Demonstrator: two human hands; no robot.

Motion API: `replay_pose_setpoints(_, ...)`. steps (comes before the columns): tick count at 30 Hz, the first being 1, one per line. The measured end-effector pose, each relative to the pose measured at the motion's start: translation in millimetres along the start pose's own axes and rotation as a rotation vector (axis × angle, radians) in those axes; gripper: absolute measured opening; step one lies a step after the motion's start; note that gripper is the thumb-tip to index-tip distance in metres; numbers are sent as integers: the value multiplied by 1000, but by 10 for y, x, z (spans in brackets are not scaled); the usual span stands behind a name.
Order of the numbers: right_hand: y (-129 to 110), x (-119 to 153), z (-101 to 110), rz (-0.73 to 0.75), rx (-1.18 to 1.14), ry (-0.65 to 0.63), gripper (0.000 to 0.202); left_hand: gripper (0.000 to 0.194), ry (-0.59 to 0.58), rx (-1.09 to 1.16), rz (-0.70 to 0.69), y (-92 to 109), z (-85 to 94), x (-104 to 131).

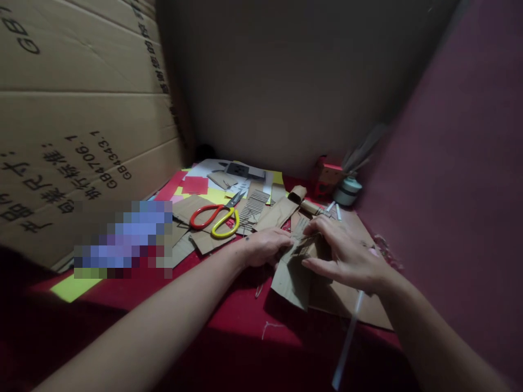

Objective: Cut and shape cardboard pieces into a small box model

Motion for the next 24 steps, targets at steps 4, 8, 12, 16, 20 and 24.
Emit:
replay_pose_setpoints(4, -31, -15, -87, 59, 18, -20, 28, 13, -24, -1, -18, 3, 1, -10)
replay_pose_setpoints(8, -23, -34, -110, 74, -11, -16, 32, 13, -17, -9, -33, 1, 26, -15)
replay_pose_setpoints(12, -19, -56, -109, 63, 3, 7, 34, 15, -35, -17, -31, 11, 10, -8)
replay_pose_setpoints(16, -31, -58, -118, 68, 5, 14, 33, 16, -41, -14, -11, 21, -21, 3)
replay_pose_setpoints(20, -18, -50, -116, 73, -8, 46, 35, 14, -26, -6, 10, 28, -29, 11)
replay_pose_setpoints(24, -12, -41, -130, 72, -20, 43, 37, 15, -44, 6, 28, 26, -32, 16)
Point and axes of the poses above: each hand's wrist, its own x-axis away from the middle knuckle, its own z-axis out of the back of the hand, y = z × x, the point moved 6 cm from there along -x, towards the middle knuckle, and after that the axes turned 8 degrees about -z, right-handed, at the moved point
